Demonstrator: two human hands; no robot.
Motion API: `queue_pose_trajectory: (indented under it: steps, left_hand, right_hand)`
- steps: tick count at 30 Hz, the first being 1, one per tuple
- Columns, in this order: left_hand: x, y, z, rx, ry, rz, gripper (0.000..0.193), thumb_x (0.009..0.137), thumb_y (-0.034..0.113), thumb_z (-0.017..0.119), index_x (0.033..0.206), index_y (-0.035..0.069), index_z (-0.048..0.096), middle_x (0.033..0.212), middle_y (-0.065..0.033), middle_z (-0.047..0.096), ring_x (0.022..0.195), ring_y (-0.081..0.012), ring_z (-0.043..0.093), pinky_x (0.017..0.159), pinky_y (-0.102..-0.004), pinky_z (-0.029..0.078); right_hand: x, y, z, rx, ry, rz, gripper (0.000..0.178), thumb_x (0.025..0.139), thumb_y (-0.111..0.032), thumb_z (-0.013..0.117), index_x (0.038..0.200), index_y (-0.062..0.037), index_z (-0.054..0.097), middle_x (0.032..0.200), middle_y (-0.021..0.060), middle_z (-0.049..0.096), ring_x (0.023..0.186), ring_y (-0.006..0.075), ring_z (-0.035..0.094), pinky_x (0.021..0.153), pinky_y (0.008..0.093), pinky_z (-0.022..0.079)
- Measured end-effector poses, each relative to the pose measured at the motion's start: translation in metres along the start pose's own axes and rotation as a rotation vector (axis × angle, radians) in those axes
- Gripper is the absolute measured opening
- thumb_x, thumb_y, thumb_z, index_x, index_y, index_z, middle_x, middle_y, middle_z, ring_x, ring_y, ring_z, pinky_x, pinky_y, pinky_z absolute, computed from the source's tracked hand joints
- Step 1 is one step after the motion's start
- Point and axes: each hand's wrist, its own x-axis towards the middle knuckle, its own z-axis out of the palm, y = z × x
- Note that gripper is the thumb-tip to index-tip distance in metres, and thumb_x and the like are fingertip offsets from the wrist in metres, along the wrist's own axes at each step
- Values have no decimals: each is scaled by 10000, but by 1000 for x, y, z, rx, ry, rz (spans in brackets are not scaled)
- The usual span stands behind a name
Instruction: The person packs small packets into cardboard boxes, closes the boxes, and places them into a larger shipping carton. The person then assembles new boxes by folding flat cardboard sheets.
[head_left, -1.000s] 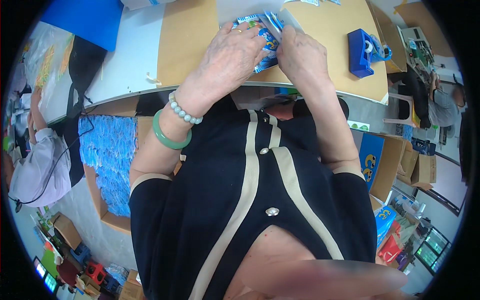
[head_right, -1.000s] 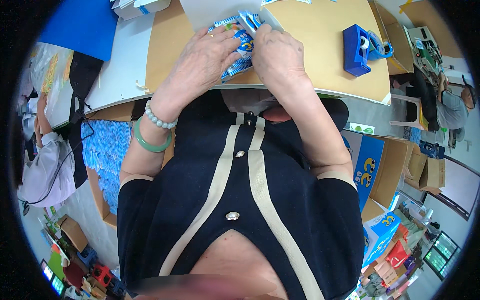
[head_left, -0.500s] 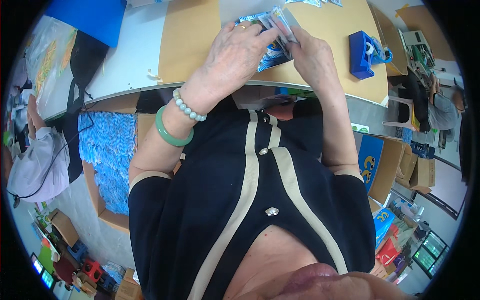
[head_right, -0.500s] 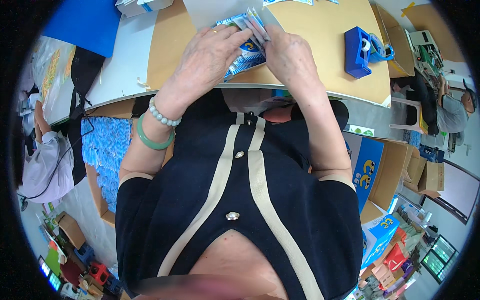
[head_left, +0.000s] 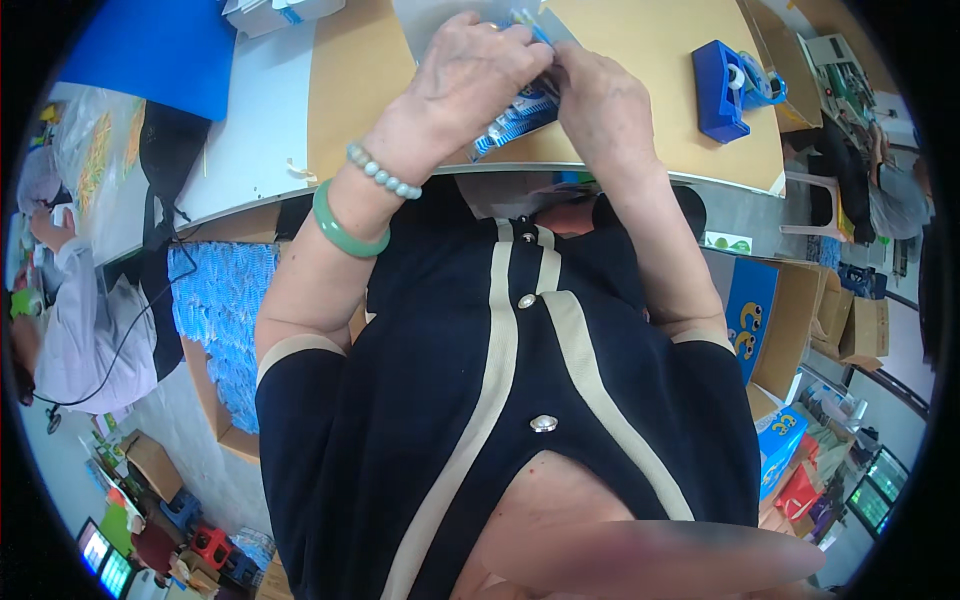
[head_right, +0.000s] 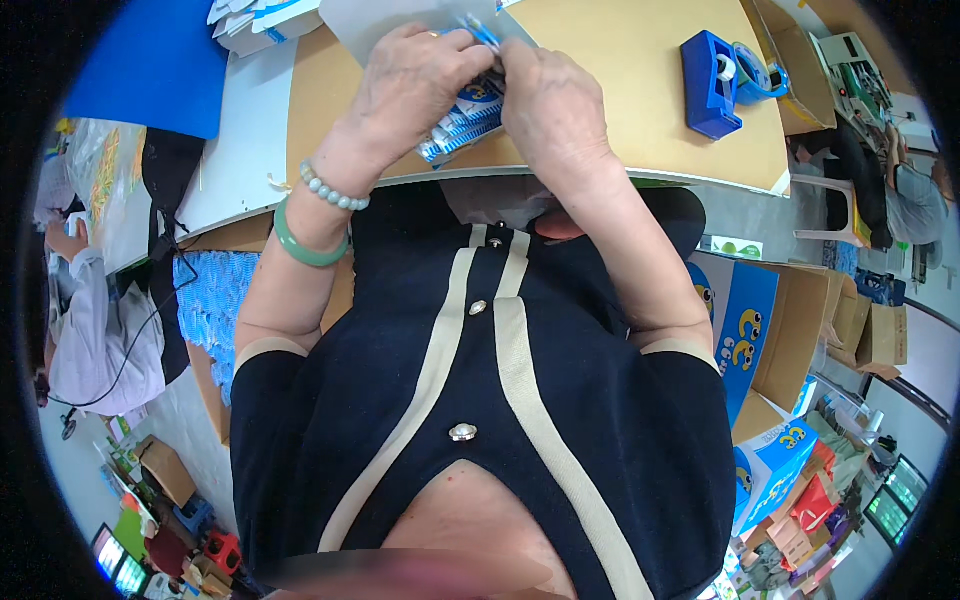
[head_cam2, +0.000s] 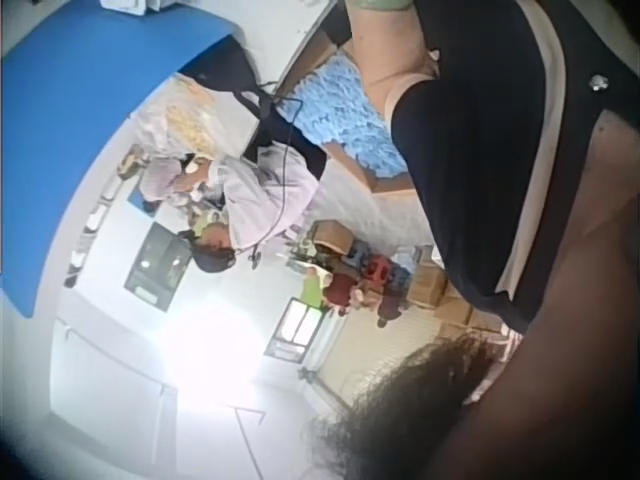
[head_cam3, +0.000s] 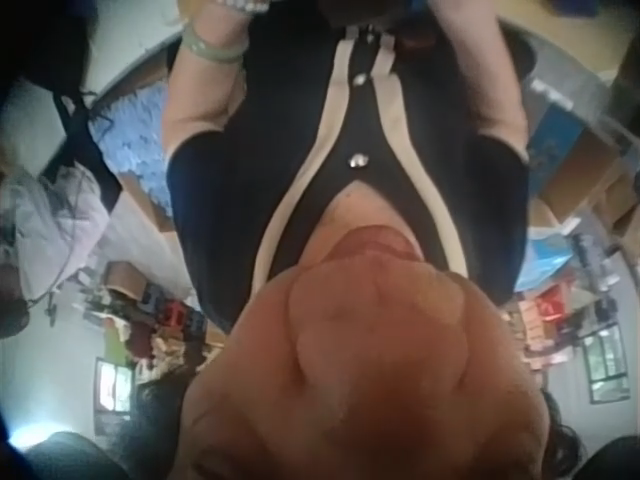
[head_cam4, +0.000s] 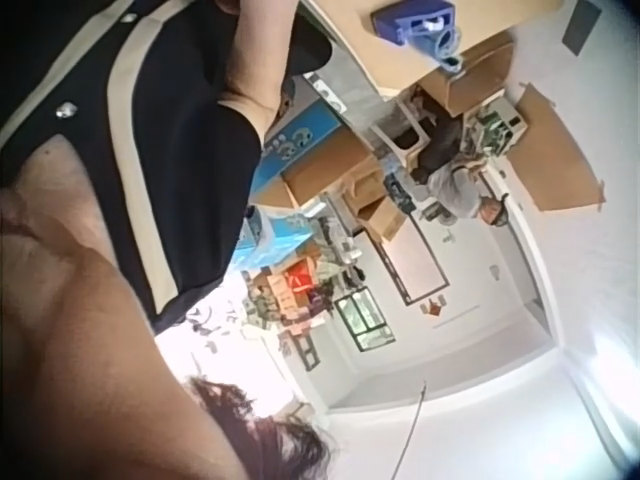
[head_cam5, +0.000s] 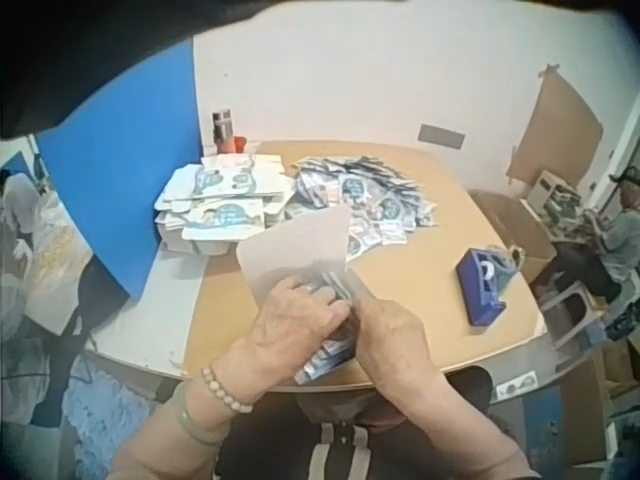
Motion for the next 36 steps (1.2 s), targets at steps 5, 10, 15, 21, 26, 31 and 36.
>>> queue_pose_trajectory:
  steps: [5,10,15,21,26,31,36]
  left_hand:
    - [-15,-15,10,-125,42,-8,83,769,81,636,834,129,615,801,-44,617,792,-251,623,766,-361,492]
    - [-16,-16,8,-104,-4,-33,96,762,97,650,853,120,629,810,-50,610,798,-256,609,774,-371,494]
    - [-10,-4,3,-131,41,-85,104,768,94,651,869,114,638,825,-51,602,795,-260,603,758,-381,488]
    - [15,-1,3,-104,-29,-14,88,829,109,642,916,97,639,848,-46,595,790,-266,596,747,-401,480]
    - [36,1,1,-50,-486,-24,224,744,92,639,958,27,633,970,-181,630,983,-352,622,842,-467,490]
    - [14,-4,12,-60,-223,46,153,816,116,642,963,76,650,928,-87,608,899,-283,611,788,-416,482]
    - [-8,5,-6,-180,-135,-63,132,830,153,665,922,60,652,952,-82,618,948,-256,613,799,-411,490]
  right_hand:
    - [-4,-3,3,-238,100,-119,52,864,-110,584,873,-79,626,761,117,596,747,327,631,665,419,516]
    - [2,2,-12,-226,16,-57,54,803,-100,600,826,-68,637,792,99,601,751,286,641,691,397,515]
    - [3,4,-9,-252,-4,-23,69,844,-133,594,829,-85,641,785,93,607,759,294,643,678,403,516]
    - [5,10,-7,-133,-20,48,100,877,-170,593,868,-110,673,808,80,629,779,296,650,680,406,515]
    - [2,19,-6,-10,27,59,120,879,-197,611,916,-123,698,819,80,634,785,300,650,701,402,515]
    - [0,15,-6,-8,19,58,107,854,-159,624,926,-117,692,827,88,621,813,290,638,734,394,502]
    - [-10,-6,-5,-282,-50,-157,157,798,-85,624,951,-105,657,879,69,603,856,253,598,761,374,475]
